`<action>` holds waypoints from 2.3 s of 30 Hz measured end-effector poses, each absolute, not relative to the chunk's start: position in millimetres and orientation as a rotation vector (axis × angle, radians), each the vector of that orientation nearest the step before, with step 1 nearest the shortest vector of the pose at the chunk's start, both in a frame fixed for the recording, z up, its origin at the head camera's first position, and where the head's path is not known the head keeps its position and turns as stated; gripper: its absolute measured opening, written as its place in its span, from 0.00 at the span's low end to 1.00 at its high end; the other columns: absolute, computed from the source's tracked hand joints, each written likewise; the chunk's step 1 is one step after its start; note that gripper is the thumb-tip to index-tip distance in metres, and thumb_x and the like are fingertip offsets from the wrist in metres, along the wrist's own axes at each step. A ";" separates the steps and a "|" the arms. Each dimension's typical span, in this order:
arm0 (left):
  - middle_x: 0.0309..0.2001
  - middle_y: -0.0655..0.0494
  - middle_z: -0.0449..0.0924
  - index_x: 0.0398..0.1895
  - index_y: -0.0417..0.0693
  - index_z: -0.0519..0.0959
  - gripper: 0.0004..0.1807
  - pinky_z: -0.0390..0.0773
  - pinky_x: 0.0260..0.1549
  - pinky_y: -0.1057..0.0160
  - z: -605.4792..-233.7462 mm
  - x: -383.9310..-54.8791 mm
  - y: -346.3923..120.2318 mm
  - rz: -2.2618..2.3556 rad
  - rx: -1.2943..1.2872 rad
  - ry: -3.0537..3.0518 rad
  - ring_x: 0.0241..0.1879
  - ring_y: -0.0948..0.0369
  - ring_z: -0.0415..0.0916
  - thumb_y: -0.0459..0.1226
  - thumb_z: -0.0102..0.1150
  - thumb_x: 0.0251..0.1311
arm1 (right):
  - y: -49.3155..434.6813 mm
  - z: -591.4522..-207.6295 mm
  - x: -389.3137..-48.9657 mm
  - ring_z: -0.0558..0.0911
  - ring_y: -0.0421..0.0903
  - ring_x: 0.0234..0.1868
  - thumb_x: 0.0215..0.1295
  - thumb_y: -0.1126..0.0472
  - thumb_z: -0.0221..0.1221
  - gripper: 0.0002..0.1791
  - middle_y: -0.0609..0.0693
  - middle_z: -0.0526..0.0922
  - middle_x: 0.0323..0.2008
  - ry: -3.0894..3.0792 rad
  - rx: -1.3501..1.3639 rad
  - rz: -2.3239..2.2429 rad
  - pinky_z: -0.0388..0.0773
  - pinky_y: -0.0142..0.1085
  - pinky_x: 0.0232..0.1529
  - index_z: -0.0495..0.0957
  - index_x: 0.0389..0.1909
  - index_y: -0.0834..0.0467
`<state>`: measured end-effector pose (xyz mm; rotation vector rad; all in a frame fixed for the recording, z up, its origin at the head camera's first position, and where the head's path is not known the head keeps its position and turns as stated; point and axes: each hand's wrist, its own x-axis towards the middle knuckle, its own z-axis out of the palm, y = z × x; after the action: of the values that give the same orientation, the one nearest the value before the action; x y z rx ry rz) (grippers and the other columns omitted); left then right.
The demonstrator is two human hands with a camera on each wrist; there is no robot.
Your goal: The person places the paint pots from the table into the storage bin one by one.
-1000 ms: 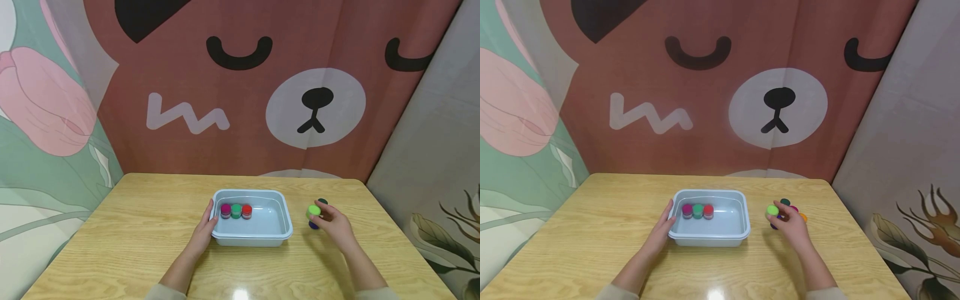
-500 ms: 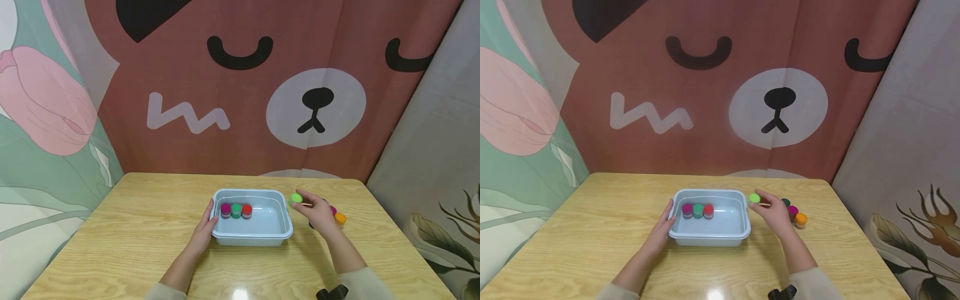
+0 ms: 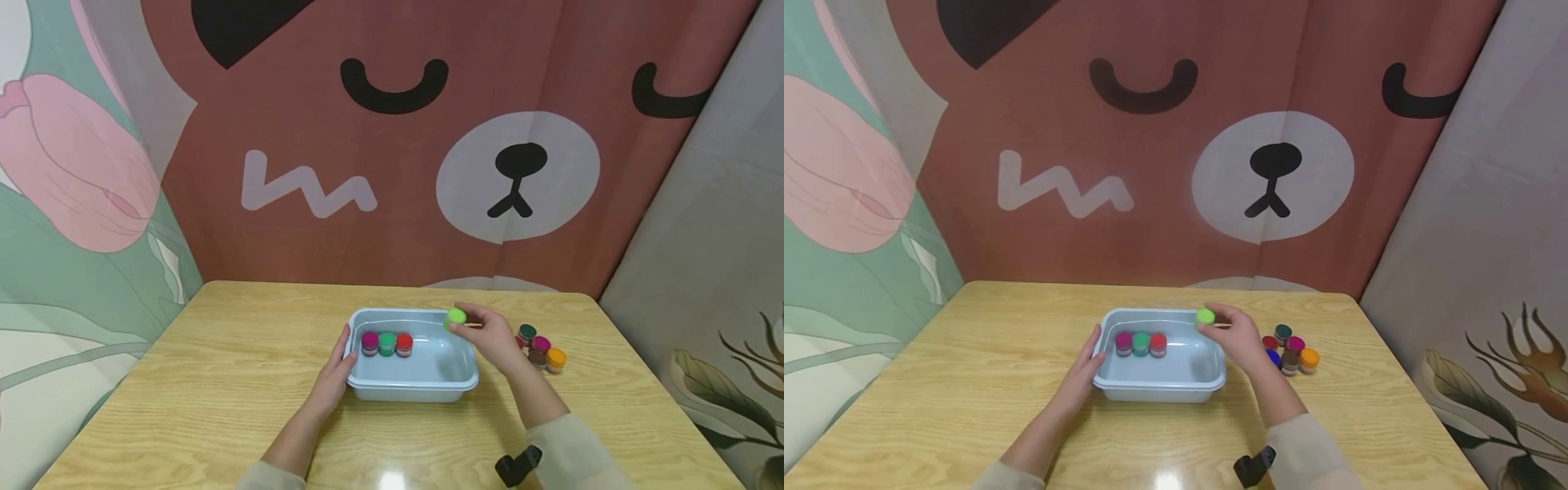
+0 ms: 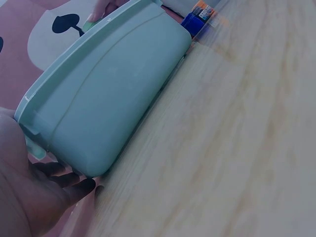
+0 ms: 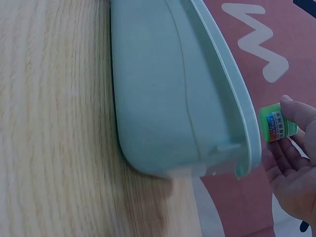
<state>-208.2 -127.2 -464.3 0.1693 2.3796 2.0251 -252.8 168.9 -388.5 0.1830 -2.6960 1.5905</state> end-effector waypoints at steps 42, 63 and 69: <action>0.80 0.46 0.41 0.79 0.52 0.46 0.33 0.38 0.74 0.38 -464.4 -208.4 -126.2 2.019 0.161 2.394 0.78 0.43 0.35 0.38 0.40 0.74 | 113.3 -406.2 -283.4 0.80 0.50 0.52 0.59 0.63 0.68 0.24 0.55 0.83 0.50 -2.924 0.242 1.394 0.79 0.45 0.55 0.79 0.57 0.61; 0.79 0.46 0.41 0.79 0.52 0.46 0.33 0.38 0.74 0.38 -464.4 -208.7 -125.5 2.027 0.160 2.395 0.78 0.43 0.36 0.38 0.40 0.74 | 107.5 -412.0 -289.9 0.82 0.50 0.49 0.52 0.65 0.71 0.25 0.57 0.86 0.48 -2.990 0.298 1.157 0.77 0.47 0.58 0.81 0.54 0.63; 0.79 0.47 0.41 0.79 0.53 0.46 0.33 0.38 0.74 0.38 -464.9 -208.8 -125.4 2.031 0.158 2.391 0.78 0.44 0.36 0.38 0.41 0.74 | 105.9 -411.3 -289.2 0.81 0.51 0.49 0.52 0.66 0.71 0.25 0.56 0.86 0.47 -3.005 0.297 1.120 0.77 0.47 0.57 0.81 0.53 0.64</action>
<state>-208.8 -125.4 -464.9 0.1580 2.3911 2.0313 -289.2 105.9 -411.3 0.2968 -3.0048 1.1201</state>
